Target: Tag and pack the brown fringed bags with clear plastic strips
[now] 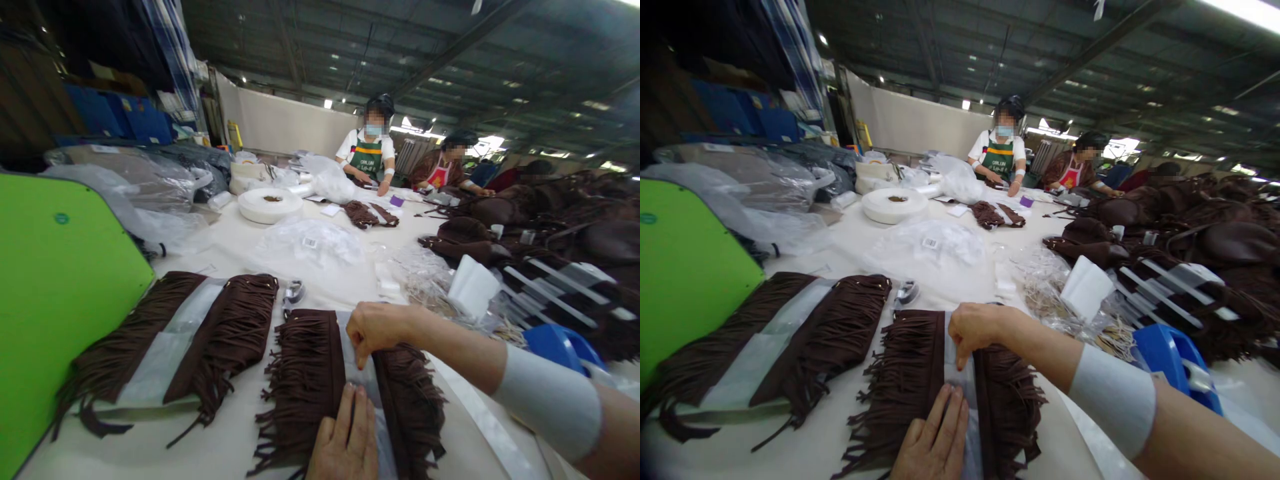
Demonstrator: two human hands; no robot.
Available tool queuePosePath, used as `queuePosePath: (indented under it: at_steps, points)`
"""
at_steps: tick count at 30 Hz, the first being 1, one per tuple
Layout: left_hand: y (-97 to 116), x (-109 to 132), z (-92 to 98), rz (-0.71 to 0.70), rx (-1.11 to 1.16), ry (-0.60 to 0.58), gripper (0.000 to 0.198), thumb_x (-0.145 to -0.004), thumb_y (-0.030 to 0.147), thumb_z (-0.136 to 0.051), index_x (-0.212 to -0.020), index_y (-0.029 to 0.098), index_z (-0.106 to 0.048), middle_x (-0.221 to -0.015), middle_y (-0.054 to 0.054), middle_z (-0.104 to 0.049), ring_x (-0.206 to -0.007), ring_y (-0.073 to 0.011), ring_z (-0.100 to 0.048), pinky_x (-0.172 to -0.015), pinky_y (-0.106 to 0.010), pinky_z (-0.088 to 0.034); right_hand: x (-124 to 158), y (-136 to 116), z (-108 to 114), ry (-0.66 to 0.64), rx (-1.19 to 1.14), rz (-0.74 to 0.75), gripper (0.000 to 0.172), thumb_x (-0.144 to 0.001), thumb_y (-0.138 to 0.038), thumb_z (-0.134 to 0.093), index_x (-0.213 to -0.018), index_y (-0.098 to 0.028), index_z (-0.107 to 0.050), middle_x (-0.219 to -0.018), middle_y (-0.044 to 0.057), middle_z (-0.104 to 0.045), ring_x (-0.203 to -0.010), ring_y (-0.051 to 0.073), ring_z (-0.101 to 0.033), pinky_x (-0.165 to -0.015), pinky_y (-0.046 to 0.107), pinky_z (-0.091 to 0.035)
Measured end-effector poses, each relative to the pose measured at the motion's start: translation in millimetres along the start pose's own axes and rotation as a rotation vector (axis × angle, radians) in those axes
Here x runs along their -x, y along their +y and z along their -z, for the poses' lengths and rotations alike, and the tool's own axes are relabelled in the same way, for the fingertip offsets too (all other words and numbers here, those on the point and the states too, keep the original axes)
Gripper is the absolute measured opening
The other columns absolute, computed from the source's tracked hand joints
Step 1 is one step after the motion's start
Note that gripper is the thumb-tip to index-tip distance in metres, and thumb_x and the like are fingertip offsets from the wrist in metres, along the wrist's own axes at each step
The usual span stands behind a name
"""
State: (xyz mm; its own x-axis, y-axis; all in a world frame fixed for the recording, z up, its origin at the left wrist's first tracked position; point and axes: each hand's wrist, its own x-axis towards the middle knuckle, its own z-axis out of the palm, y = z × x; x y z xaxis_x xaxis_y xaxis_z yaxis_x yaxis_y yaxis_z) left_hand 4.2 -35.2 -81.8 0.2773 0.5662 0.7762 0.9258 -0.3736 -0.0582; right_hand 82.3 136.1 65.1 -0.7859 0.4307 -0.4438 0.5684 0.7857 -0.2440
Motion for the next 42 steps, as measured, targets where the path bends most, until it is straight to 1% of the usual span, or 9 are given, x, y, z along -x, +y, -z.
queuePosePath:
  at_steps: [4, 8, 11, 14, 17, 27, 34, 38, 42]
  points:
    - [-1.8, -1.2, 2.3, -0.008, -0.005, -0.019, 0.034, -0.088, 0.008, -0.033, -0.1, 0.015, -0.064, -0.106, -0.005, -0.068, -0.104, -0.0216, -0.056, -0.063, -0.03, -0.032, -8.2, 23.8, 5.8, 0.048, -0.068, -0.081, 0.034, -0.046, -0.039, -0.084, -0.063, -0.016, -0.064, -0.045, -0.007, -0.053, -0.041, 0.009, -0.047, -0.04, 0.019, -0.03]
    - [-3.1, -0.1, 3.6, -0.026, -0.01, -0.035, 0.034, -0.088, 0.008, -0.034, -0.103, 0.015, -0.063, -0.109, -0.007, -0.067, -0.108, -0.0228, -0.055, -0.065, -0.03, -0.033, 14.6, 23.4, -1.2, 0.285, -0.042, -0.107, 0.019, -0.073, -0.033, -0.069, -0.079, -0.016, -0.064, -0.068, 0.0, -0.062, -0.062, 0.013, -0.056, -0.056, 0.021, -0.04]
    - [-2.1, 0.0, 3.7, -0.013, -0.008, -0.03, 0.035, -0.088, 0.008, -0.033, -0.103, 0.016, -0.064, -0.109, -0.006, -0.067, -0.109, -0.0223, -0.053, -0.065, -0.03, -0.033, 45.2, -0.5, -28.5, 0.485, 0.01, -0.078, 0.023, -0.091, -0.025, -0.041, -0.097, -0.014, -0.061, -0.094, 0.01, -0.062, -0.086, 0.018, -0.056, -0.076, 0.03, -0.042]
    - [-1.1, -0.5, 4.5, -0.006, -0.01, -0.05, 0.035, -0.089, 0.01, -0.032, -0.102, 0.016, -0.064, -0.108, -0.006, -0.066, -0.109, -0.0218, -0.052, -0.064, -0.03, -0.032, 67.0, -26.7, -69.9, 0.642, 0.105, 0.17, 0.029, -0.089, -0.013, -0.036, -0.107, -0.016, -0.059, -0.101, 0.01, -0.062, -0.094, 0.02, -0.054, -0.082, 0.035, -0.042]
    - [-1.8, -0.4, 5.9, 0.01, 0.007, -0.063, 0.041, -0.092, 0.012, -0.025, -0.104, 0.015, -0.064, -0.112, -0.006, -0.064, -0.112, -0.0207, -0.049, -0.066, -0.03, -0.033, 70.5, -38.2, -104.5, 0.741, 0.18, 0.188, 0.037, -0.085, -0.007, -0.038, -0.118, -0.015, -0.053, -0.106, 0.011, -0.063, -0.099, 0.022, -0.052, -0.085, 0.037, -0.042]
    - [2.6, 2.0, 3.6, 0.109, 0.113, 0.166, 0.046, -0.093, 0.018, -0.019, -0.093, 0.017, -0.064, -0.089, -0.007, -0.065, -0.093, -0.0192, -0.055, -0.078, -0.033, -0.036, 77.1, -37.2, -113.9, 0.628, 0.187, 0.085, 0.049, -0.081, -0.006, -0.048, -0.126, -0.027, -0.052, -0.124, 0.009, -0.056, -0.113, 0.025, -0.046, -0.091, 0.043, -0.038]
    - [3.5, 6.6, 12.5, 0.141, 0.229, 0.11, 0.04, -0.091, 0.015, -0.02, -0.094, 0.015, -0.06, -0.094, -0.008, -0.065, -0.098, -0.0214, -0.055, -0.079, -0.033, -0.041, 102.0, -59.0, -122.2, 0.634, 0.243, 0.107, 0.048, -0.079, -0.015, -0.053, -0.125, -0.029, -0.052, -0.119, 0.003, -0.061, -0.113, 0.022, -0.05, -0.102, 0.041, -0.028]
    - [-17.4, -11.7, 40.4, 0.102, 0.4, -0.038, 0.026, -0.089, 0.015, -0.03, -0.091, 0.017, -0.056, -0.091, -0.007, -0.064, -0.097, -0.0186, -0.057, -0.082, -0.03, -0.047, 113.5, -61.2, -144.3, 0.807, 0.397, 0.167, 0.037, -0.084, -0.03, -0.053, -0.12, -0.022, -0.055, -0.113, 0.004, -0.065, -0.106, 0.019, -0.055, -0.104, 0.035, -0.026]
    - [-52.3, -31.3, 52.6, 0.517, 0.312, -0.094, 0.02, -0.086, 0.022, -0.043, -0.101, 0.018, -0.055, -0.1, -0.008, -0.062, -0.099, -0.0211, -0.058, -0.087, -0.039, -0.049, 105.0, -52.1, -167.5, 0.983, 0.572, 0.181, 0.033, -0.09, -0.024, -0.043, -0.12, -0.021, -0.056, -0.112, 0.004, -0.066, -0.104, 0.017, -0.056, -0.097, 0.031, -0.031]
